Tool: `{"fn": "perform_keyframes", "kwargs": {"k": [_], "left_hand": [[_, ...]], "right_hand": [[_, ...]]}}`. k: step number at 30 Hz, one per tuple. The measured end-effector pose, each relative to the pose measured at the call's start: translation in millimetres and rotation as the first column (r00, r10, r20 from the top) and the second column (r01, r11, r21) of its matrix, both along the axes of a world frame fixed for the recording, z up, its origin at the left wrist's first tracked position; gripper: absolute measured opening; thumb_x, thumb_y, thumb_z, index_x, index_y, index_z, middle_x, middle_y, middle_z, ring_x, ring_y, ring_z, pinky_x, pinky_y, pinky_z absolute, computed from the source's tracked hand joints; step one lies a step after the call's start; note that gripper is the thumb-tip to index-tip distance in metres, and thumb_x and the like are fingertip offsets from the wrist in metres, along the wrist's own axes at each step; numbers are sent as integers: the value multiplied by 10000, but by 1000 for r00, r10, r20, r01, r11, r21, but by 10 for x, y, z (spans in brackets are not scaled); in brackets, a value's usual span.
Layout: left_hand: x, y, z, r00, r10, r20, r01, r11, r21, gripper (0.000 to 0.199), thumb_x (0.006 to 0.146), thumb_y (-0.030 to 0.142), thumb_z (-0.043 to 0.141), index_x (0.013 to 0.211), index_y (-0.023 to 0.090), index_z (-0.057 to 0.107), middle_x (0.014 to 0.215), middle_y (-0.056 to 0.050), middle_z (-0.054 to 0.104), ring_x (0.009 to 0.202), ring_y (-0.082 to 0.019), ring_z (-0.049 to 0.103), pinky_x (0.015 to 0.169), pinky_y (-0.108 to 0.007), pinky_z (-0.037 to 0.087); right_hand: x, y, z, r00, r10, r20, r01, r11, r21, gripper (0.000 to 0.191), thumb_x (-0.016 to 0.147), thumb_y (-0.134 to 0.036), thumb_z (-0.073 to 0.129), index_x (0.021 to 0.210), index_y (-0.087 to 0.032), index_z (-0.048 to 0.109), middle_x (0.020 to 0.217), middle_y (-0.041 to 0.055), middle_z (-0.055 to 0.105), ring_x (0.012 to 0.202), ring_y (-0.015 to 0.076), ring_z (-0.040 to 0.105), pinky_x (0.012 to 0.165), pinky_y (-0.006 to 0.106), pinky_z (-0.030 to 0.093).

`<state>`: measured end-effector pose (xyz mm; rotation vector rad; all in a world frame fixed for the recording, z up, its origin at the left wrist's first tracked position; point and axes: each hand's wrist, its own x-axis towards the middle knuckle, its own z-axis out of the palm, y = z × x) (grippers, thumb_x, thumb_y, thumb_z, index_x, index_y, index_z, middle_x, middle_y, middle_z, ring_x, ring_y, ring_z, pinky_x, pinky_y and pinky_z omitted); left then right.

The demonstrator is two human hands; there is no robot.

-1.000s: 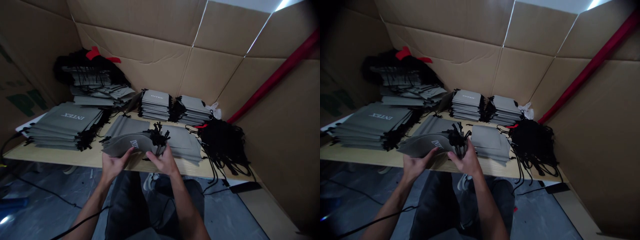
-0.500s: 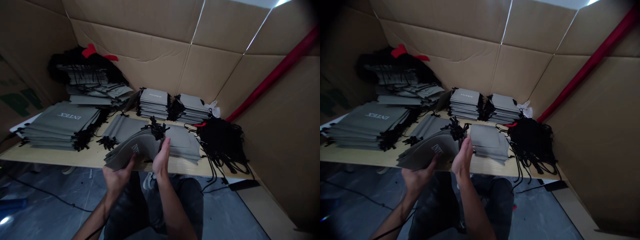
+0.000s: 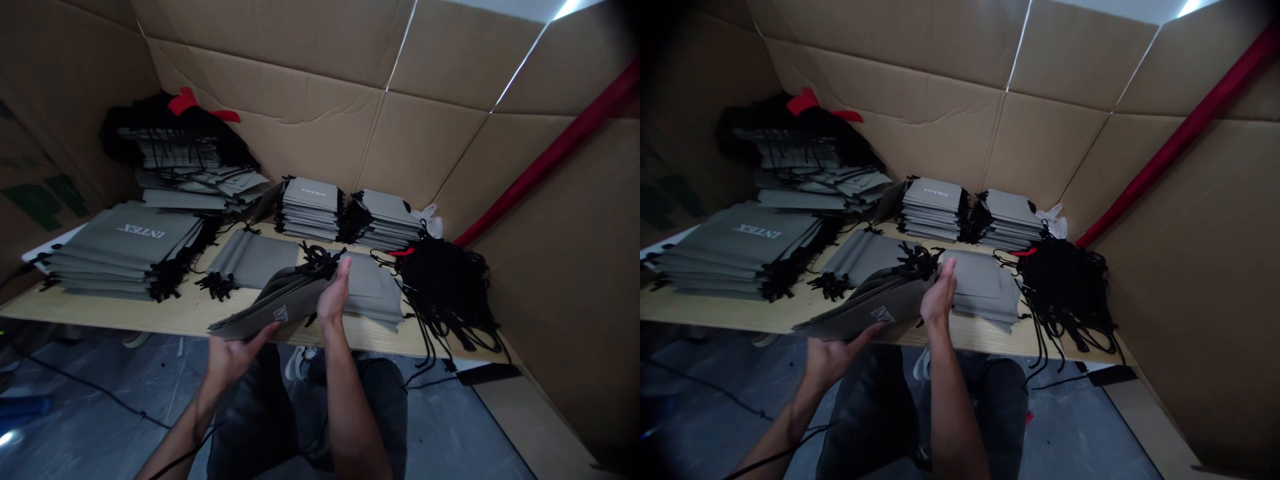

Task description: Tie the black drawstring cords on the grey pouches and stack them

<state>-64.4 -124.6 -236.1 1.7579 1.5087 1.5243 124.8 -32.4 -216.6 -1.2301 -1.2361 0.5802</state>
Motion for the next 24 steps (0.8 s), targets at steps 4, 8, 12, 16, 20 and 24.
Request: {"fn": "perform_keyframes", "kwargs": {"k": [4, 8, 12, 16, 20, 24], "left_hand": [[8, 11, 50, 994, -112, 4, 112, 992, -63, 339, 859, 570, 869, 886, 232, 854, 863, -54, 857, 776, -294, 823, 770, -406, 724], [-28, -56, 40, 975, -223, 16, 223, 969, -106, 306, 867, 544, 856, 935, 246, 847, 933, -64, 856, 832, -291, 818, 803, -401, 716], [-174, -234, -68, 960, -273, 56, 278, 951, -133, 466, 768, 602, 916, 1070, 250, 872, 1103, -133, 860, 1002, -367, 831, 898, -475, 722], [-167, -337, -56, 840, -399, 367, 482, 860, -169, 853, 706, 890, 832, 1253, 236, 857, 1234, -194, 832, 1157, -445, 810, 992, -570, 700], [180, -126, 145, 822, -345, 452, 472, 858, -203, 1031, 531, 942, 904, 1248, 203, 835, 1293, -219, 817, 1272, -477, 764, 1134, -627, 628], [501, 214, 291, 867, -246, 432, 362, 909, -208, 846, 709, 804, 920, 1267, 181, 788, 1336, -187, 821, 1309, -412, 759, 1219, -605, 572]], "right_hand": [[-49, 53, 41, 981, -154, -116, 143, 985, -96, 1051, 1094, -758, -36, 1602, -88, 595, 1438, 211, 746, 1513, 342, 626, 1204, 518, 551], [14, 41, 211, 977, -179, -117, 166, 980, -112, 1002, 1100, -763, 13, 1518, -127, 666, 1423, 193, 755, 1486, 351, 640, 1198, 527, 547], [191, 41, 414, 982, -181, -47, 173, 976, -132, 898, 1110, -771, 130, 1231, -155, 771, 1192, 213, 797, 1293, 413, 705, 1127, 602, 550], [323, 97, 571, 973, -228, 46, 232, 966, -116, 789, 1141, -680, 146, 1137, -181, 758, 1086, 216, 774, 1226, 409, 705, 1139, 598, 513], [343, 184, 644, 937, -330, 114, 340, 937, -81, 857, 1145, -636, 50, 1154, -132, 742, 1054, 271, 748, 1239, 442, 700, 1101, 578, 497], [359, 272, 603, 914, -376, 155, 390, 918, -73, 902, 1140, -677, 36, 1097, -142, 760, 1040, 276, 774, 1192, 428, 735, 1005, 525, 529]]}}
